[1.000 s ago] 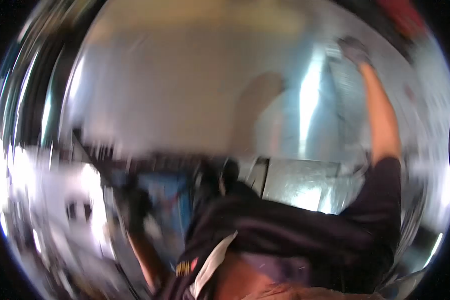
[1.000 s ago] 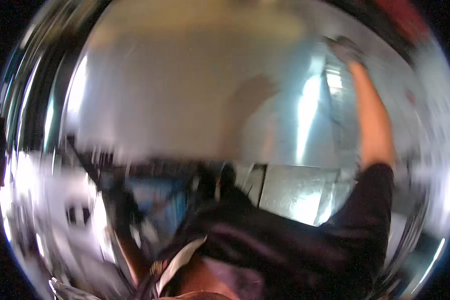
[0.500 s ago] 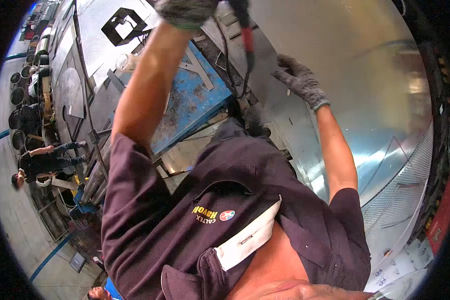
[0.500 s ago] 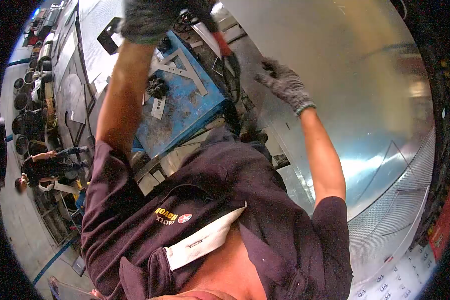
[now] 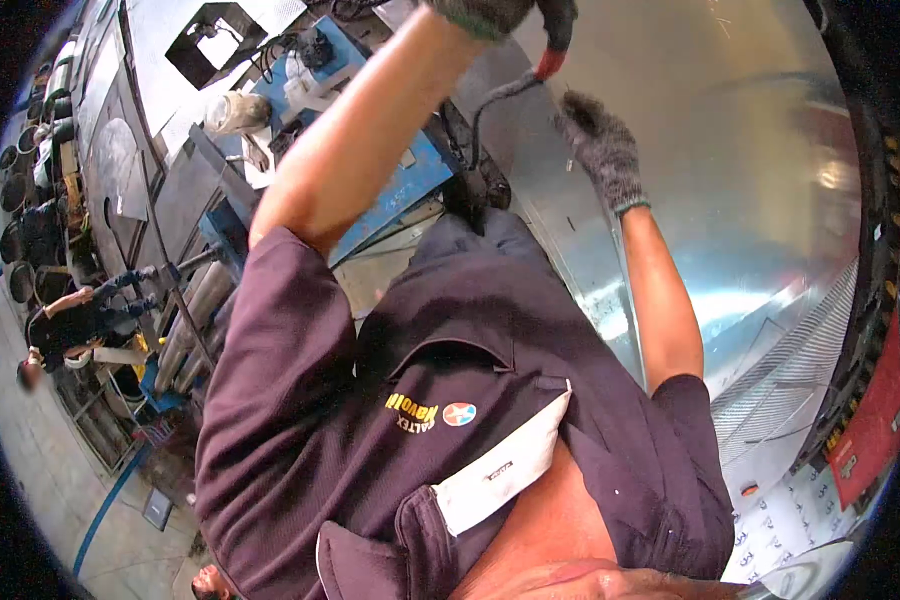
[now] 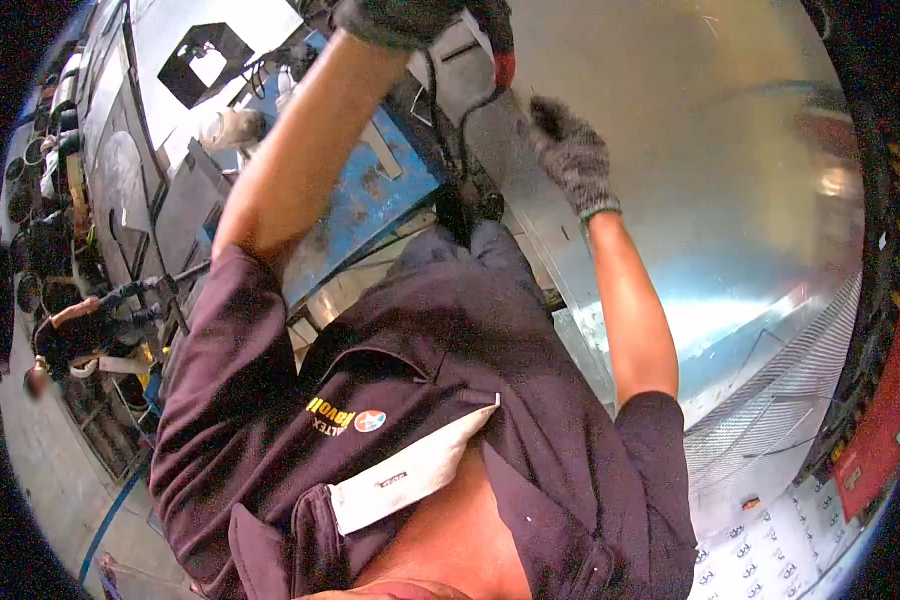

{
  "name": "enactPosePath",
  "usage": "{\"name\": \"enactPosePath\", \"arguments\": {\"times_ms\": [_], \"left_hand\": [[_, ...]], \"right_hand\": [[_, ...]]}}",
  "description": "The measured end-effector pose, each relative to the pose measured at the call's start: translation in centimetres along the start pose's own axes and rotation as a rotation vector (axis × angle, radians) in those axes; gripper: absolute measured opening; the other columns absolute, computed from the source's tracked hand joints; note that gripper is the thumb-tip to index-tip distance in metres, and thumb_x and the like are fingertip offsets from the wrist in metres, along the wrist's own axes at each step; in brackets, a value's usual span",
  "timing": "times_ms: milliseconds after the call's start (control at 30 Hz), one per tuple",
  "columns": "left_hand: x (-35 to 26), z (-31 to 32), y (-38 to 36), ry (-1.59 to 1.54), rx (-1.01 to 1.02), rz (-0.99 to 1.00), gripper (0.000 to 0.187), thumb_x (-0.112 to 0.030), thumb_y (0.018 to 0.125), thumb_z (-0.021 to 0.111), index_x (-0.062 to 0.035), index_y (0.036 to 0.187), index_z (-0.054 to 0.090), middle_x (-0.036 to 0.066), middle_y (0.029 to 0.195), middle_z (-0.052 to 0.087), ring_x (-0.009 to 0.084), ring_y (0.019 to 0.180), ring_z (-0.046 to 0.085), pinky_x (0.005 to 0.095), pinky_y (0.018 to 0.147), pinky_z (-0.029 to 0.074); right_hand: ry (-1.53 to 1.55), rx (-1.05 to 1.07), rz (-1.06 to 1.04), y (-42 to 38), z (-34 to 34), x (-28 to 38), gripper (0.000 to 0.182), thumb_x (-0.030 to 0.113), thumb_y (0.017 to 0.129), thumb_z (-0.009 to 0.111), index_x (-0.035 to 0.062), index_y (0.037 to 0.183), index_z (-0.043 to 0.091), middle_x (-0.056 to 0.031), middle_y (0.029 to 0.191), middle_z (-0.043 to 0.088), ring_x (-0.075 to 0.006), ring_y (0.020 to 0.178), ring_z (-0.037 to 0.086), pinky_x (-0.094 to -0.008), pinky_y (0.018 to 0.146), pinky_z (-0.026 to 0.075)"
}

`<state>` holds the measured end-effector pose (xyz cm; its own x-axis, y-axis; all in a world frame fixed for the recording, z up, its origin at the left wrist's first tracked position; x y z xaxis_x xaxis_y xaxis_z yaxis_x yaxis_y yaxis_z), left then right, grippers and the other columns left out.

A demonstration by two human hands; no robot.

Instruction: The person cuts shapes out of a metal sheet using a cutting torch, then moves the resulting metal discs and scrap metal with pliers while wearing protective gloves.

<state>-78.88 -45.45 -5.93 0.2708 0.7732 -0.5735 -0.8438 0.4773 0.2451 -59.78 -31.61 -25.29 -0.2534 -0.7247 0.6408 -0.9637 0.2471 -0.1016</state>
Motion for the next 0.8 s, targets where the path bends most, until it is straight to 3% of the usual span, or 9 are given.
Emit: {"name": "enactPosePath", "arguments": {"times_ms": [33, 67, 133, 167, 367, 600, 800], "left_hand": [[1.9, -1.5, -0.9, -0.069, -0.105, -0.117, 0.023, -0.033, 0.097, 0.071, -0.0151, 0.091, 0.058, 0.0, 0.067, 0.051, 0.0144, 0.056, 0.049, 0.0281, 0.052, 0.042], [3.6, -2.6, -1.4, -0.138, -0.198, -0.232, 0.023, -0.033, 0.097, 0.071, -0.0156, 0.089, 0.058, -0.001, 0.066, 0.05, 0.0144, 0.055, 0.049, 0.0277, 0.051, 0.041], [4.5, -5.1, -0.4, -0.14, -0.283, -0.27, 0.025, -0.03, 0.096, 0.072, -0.0169, 0.081, 0.057, -0.001, 0.065, 0.048, 0.0146, 0.053, 0.048, 0.0281, 0.051, 0.041], [4.5, -5.8, 0.0, -0.138, -0.289, -0.275, 0.025, -0.031, 0.096, 0.071, -0.017, 0.081, 0.056, -0.001, 0.065, 0.048, 0.0146, 0.053, 0.048, 0.0281, 0.051, 0.041], [1.7, -7.8, -4.2, 0.019, -0.43, -0.247, 0.027, -0.033, 0.097, 0.07, -0.0176, 0.08, 0.056, -0.001, 0.064, 0.048, 0.0146, 0.053, 0.048, 0.0283, 0.05, 0.04], [-3.5, -8.2, -19.0, 0.288, -0.723, -0.216, 0.028, -0.036, 0.097, 0.068, -0.0183, 0.079, 0.056, -0.002, 0.063, 0.048, 0.0146, 0.052, 0.047, 0.0286, 0.049, 0.04], [-7.0, -8.0, -30.0, 0.378, -0.954, -0.153, 0.03, -0.038, 0.097, 0.066, -0.0189, 0.078, 0.055, -0.002, 0.062, 0.048, 0.0146, 0.051, 0.047, 0.0289, 0.048, 0.04]], "right_hand": [[0.319, 0.028, 0.133, 0.9, -0.1, -0.4, 0.043, 0.032, 0.095, 0.072, 0.0063, 0.129, 0.067, -0.0102, 0.115, 0.076, -0.0197, 0.101, 0.073, -0.0342, 0.091, 0.057], [0.327, 0.026, 0.131, 1.9, -0.6, -0.5, 0.043, 0.032, 0.095, 0.072, 0.0063, 0.129, 0.067, -0.0102, 0.115, 0.076, -0.0197, 0.101, 0.073, -0.0342, 0.091, 0.057], [0.847, 0.115, 0.466, 2.5, -0.4, -2.5, 0.039, 0.027, 0.096, 0.073, 0.0045, 0.127, 0.067, -0.0103, 0.106, 0.074, -0.0162, 0.087, 0.072, -0.0322, 0.074, 0.06], [0.872, 0.134, 0.461, 2.8, -0.5, -3.3, 0.035, 0.025, 0.097, 0.072, 0.0051, 0.126, 0.068, -0.0098, 0.1, 0.073, -0.0153, 0.081, 0.071, -0.0306, 0.065, 0.059], [0.989, 0.142, 0.525, 3.0, -1.3, -3.0, 0.031, 0.026, 0.098, 0.07, 0.0057, 0.121, 0.069, -0.0077, 0.093, 0.074, -0.0183, 0.073, 0.072, -0.032, 0.063, 0.059], [0.895, 0.176, 0.544, 2.9, -2.0, -2.0, 0.025, 0.03, 0.099, 0.068, 0.0062, 0.106, 0.07, -0.0059, 0.082, 0.072, -0.0166, 0.065, 0.071, -0.0304, 0.058, 0.057], [0.931, 0.116, 0.502, 2.8, -1.8, -2.0, 0.022, 0.028, 0.1, 0.068, 0.0076, 0.108, 0.071, -0.0049, 0.083, 0.072, -0.0142, 0.064, 0.069, -0.0282, 0.056, 0.056]]}}
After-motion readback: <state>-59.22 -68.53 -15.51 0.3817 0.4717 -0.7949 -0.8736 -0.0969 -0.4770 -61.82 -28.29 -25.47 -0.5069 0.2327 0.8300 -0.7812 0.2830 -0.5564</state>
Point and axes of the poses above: each hand's wrist, its own y-axis towards the middle knuckle, its own z-axis out of the palm, x = y × z, the point moved 5 cm from there along y, towards the middle knuckle
